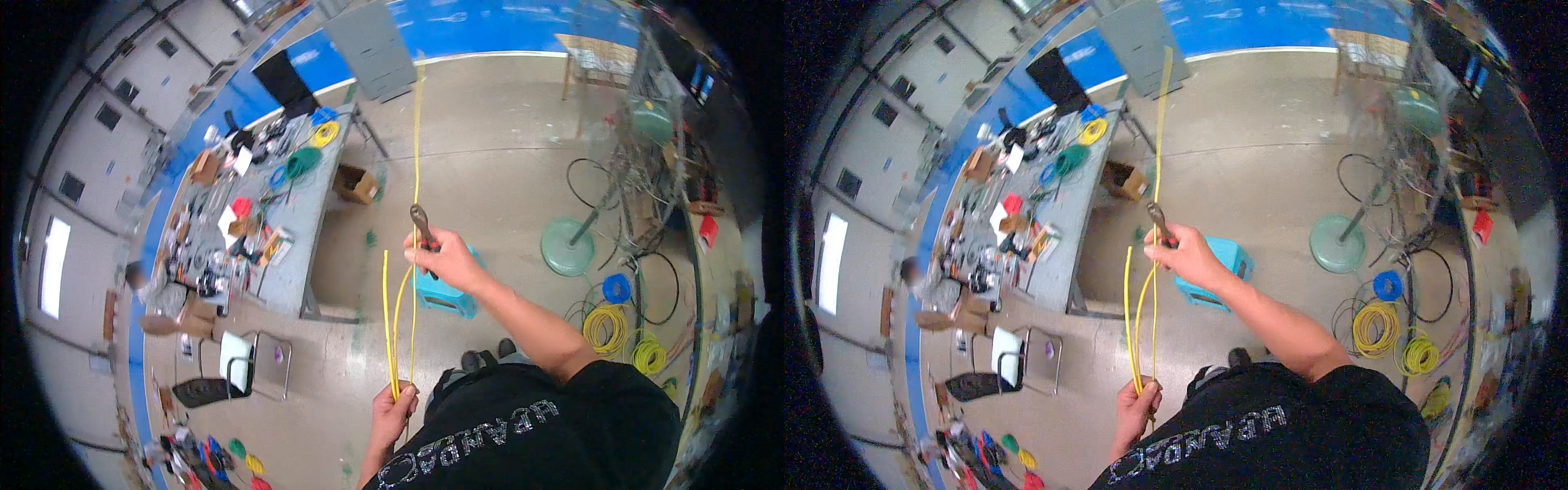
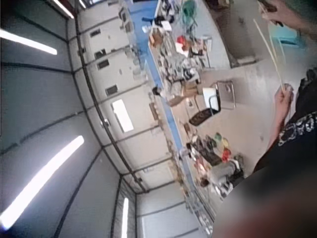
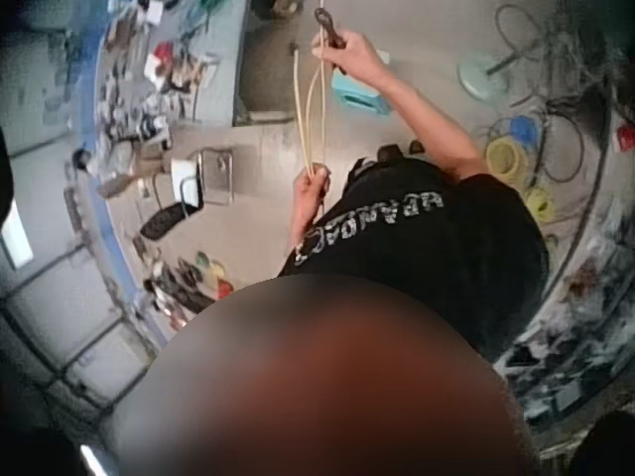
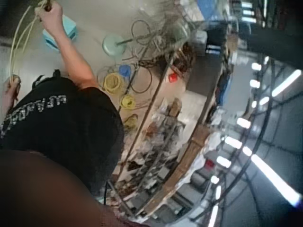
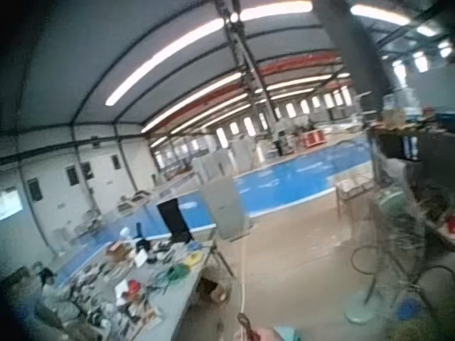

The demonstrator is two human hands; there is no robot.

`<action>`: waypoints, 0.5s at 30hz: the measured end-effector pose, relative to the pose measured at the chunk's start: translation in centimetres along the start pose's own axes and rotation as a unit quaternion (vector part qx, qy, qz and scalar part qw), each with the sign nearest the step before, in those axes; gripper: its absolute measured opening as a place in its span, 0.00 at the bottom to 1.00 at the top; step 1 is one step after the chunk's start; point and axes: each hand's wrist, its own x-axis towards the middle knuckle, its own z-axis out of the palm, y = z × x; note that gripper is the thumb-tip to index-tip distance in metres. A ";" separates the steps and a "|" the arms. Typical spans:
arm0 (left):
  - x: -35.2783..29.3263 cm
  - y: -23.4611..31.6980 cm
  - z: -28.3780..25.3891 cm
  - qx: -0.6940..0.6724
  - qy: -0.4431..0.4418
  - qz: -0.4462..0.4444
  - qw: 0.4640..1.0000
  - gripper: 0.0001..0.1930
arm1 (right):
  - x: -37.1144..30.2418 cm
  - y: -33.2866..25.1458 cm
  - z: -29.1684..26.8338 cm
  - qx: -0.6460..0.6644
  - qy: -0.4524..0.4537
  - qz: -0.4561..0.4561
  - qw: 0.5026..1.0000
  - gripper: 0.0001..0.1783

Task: The person strips insulation from colored wires and connects them to terminals on an electrical panel. They use pliers to cut and strip wires, then insert the ends into the panel's connection points.

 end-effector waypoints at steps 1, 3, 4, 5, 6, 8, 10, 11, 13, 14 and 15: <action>-0.8 0.6 -0.4 -0.004 0.013 -0.031 0.999 0.07 | 1.6 1.6 0.5 0.005 -0.003 0.012 1.000 0.11; -2.0 -0.3 -1.7 -0.001 0.048 -0.036 0.998 0.08 | 4.8 4.3 1.8 0.024 0.005 0.010 1.000 0.08; -2.6 -0.8 -2.6 -0.002 0.066 -0.039 0.997 0.08 | 6.2 5.4 2.8 0.017 -0.001 0.025 1.000 0.08; -3.1 -1.6 -3.4 0.007 0.088 -0.030 0.996 0.08 | 7.7 6.0 3.5 0.005 -0.008 0.037 0.999 0.07; -3.7 -2.5 -4.3 0.018 0.109 -0.023 0.994 0.08 | 9.2 6.5 4.4 -0.007 -0.017 0.037 0.999 0.07; -4.2 -3.8 -6.4 0.049 0.143 -0.014 0.988 0.09 | 12.0 7.2 6.3 -0.035 -0.027 0.033 0.998 0.06; -4.5 -4.1 -9.0 0.095 0.174 -0.008 0.980 0.09 | 14.7 7.6 9.2 -0.025 -0.045 0.038 0.998 0.05; -4.6 -4.4 -10.5 0.084 0.180 -0.015 0.980 0.09 | 16.3 7.8 10.8 -0.019 -0.054 0.038 0.998 0.05; -5.1 -5.4 -14.3 0.066 0.188 -0.026 0.980 0.07 | 19.4 8.3 14.3 -0.018 -0.059 0.022 0.998 0.05; -5.7 -6.1 -16.7 0.056 0.197 -0.027 0.978 0.07 | 20.9 8.5 16.9 -0.001 -0.058 0.019 0.998 0.05; -6.1 -6.6 -19.2 0.060 0.212 -0.022 0.975 0.08 | 22.4 8.7 19.5 0.016 -0.058 0.017 0.998 0.05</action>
